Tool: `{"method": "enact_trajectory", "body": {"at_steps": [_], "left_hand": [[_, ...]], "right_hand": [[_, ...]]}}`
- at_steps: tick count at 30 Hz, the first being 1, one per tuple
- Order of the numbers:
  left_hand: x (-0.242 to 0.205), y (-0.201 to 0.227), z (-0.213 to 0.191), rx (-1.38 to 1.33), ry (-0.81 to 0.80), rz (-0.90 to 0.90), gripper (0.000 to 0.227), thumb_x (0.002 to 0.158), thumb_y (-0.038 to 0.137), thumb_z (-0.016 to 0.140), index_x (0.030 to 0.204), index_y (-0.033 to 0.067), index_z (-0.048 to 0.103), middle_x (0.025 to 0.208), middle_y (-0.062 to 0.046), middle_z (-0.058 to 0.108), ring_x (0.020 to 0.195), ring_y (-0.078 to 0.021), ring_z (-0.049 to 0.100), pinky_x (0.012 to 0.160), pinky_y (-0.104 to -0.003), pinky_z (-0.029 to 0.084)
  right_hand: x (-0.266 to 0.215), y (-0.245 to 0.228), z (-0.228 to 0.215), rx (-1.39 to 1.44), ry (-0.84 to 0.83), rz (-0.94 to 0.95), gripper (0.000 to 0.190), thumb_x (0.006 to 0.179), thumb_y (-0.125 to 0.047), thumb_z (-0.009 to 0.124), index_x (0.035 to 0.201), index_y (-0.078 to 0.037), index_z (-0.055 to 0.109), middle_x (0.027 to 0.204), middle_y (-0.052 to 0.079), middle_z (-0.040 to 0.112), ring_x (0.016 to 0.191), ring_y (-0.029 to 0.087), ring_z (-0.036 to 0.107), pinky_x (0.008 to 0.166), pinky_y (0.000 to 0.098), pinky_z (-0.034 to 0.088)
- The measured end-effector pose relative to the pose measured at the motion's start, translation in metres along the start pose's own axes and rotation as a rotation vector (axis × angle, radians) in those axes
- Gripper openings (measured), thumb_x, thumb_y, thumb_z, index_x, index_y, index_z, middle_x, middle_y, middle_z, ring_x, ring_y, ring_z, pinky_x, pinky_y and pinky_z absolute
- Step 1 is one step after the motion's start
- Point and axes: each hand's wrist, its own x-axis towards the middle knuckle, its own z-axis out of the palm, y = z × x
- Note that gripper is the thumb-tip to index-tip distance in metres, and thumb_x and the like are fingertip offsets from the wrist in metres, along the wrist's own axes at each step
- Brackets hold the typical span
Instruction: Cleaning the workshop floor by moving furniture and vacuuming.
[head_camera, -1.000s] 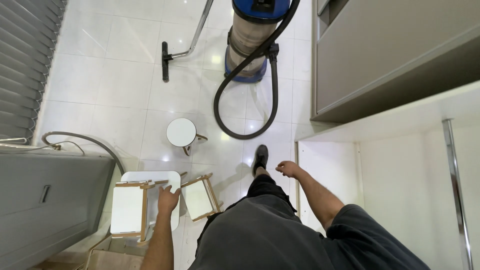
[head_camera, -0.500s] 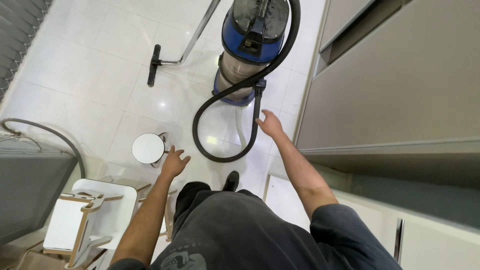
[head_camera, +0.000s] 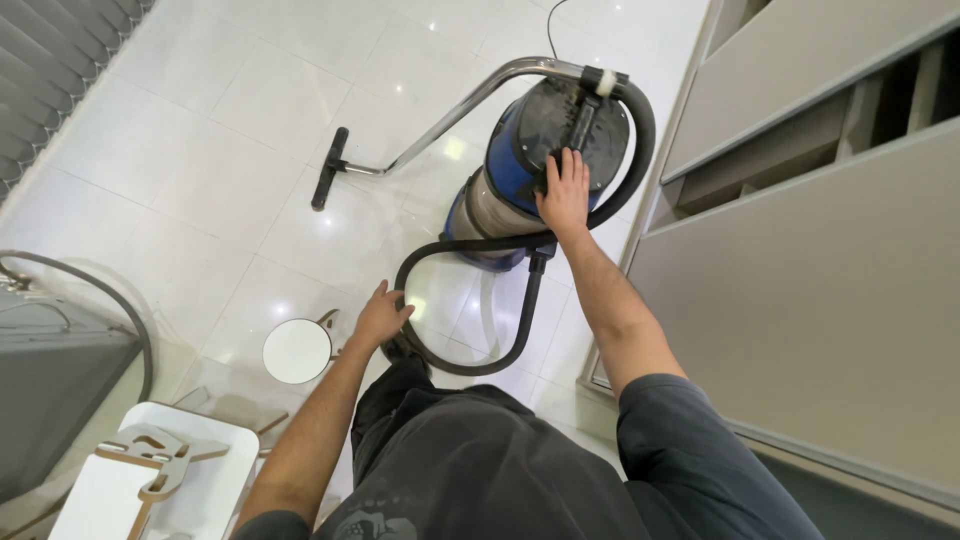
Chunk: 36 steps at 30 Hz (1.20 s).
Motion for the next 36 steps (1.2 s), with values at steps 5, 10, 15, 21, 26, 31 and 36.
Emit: {"method": "enact_trajectory", "body": {"at_steps": [5,10,15,21,26,31,36], "left_hand": [[0.03,0.031,-0.026,-0.038,-0.038,0.008,0.056,0.099,0.04,0.063,0.145,0.0076,0.061,0.165,-0.026,0.032,0.146,-0.0431,0.044,0.117,-0.051,0.043],[0.058,0.036,-0.027,-0.056,-0.003,-0.039,0.056,0.098,0.042,0.064,0.144,0.0097,0.062,0.165,-0.024,0.034,0.144,-0.0431,0.046,0.114,-0.05,0.046],[0.07,0.04,-0.006,-0.115,0.089,-0.158,0.056,0.099,0.044,0.064,0.145,0.012,0.061,0.166,-0.021,0.034,0.144,-0.0404,0.047,0.114,-0.049,0.047],[0.078,0.092,0.047,-0.294,0.23,-0.368,0.056,0.1,0.041,0.063,0.146,0.0095,0.06,0.165,-0.023,0.035,0.143,-0.041,0.048,0.114,-0.049,0.046],[0.108,0.189,0.09,-0.378,0.419,-0.196,0.031,0.096,0.03,0.064,0.122,0.018,0.076,0.117,-0.019,0.073,0.112,-0.0416,0.068,0.096,-0.051,0.055],[0.151,0.312,0.107,-0.847,0.334,-0.19,0.038,0.1,0.041,0.062,0.122,0.0117,0.074,0.11,-0.013,0.076,0.105,-0.0315,0.072,0.091,-0.043,0.057],[0.143,0.392,0.089,-1.157,0.299,-0.245,0.074,0.1,0.048,0.064,0.149,-0.0058,0.049,0.146,-0.027,0.055,0.139,-0.0406,0.051,0.114,-0.049,0.045]], "right_hand": [[0.006,0.011,0.022,-0.08,0.224,-0.095,0.075,0.065,-0.019,0.094,0.129,-0.007,0.058,0.145,0.026,0.042,0.141,0.047,0.037,0.112,0.0582,0.036],[0.011,0.026,0.045,-0.093,0.357,-0.169,0.066,0.062,-0.019,0.087,0.123,-0.014,0.062,0.142,0.025,0.045,0.136,0.048,0.041,0.102,0.0579,0.04],[0.021,0.049,0.052,-0.103,0.423,-0.333,0.067,0.056,-0.029,0.084,0.12,-0.02,0.064,0.132,0.019,0.052,0.126,0.045,0.049,0.094,0.0544,0.041],[0.033,0.076,0.067,-0.008,0.372,-0.526,0.073,0.053,-0.038,0.094,0.119,-0.022,0.067,0.125,0.008,0.058,0.122,0.045,0.046,0.092,0.0558,0.036],[0.028,0.076,0.056,0.153,0.307,-0.416,0.061,0.058,-0.035,0.093,0.112,-0.026,0.066,0.12,0.001,0.057,0.119,0.04,0.045,0.088,0.0526,0.036],[0.078,0.106,0.009,0.412,0.189,-0.498,0.036,0.085,-0.045,0.079,0.112,-0.023,0.07,0.113,0.003,0.062,0.108,0.035,0.055,0.087,0.05,0.041],[0.207,0.156,0.003,0.191,0.173,-0.455,0.063,0.082,-0.035,0.086,0.132,-0.006,0.061,0.135,0.024,0.056,0.123,0.046,0.054,0.1,0.0586,0.041]]}}
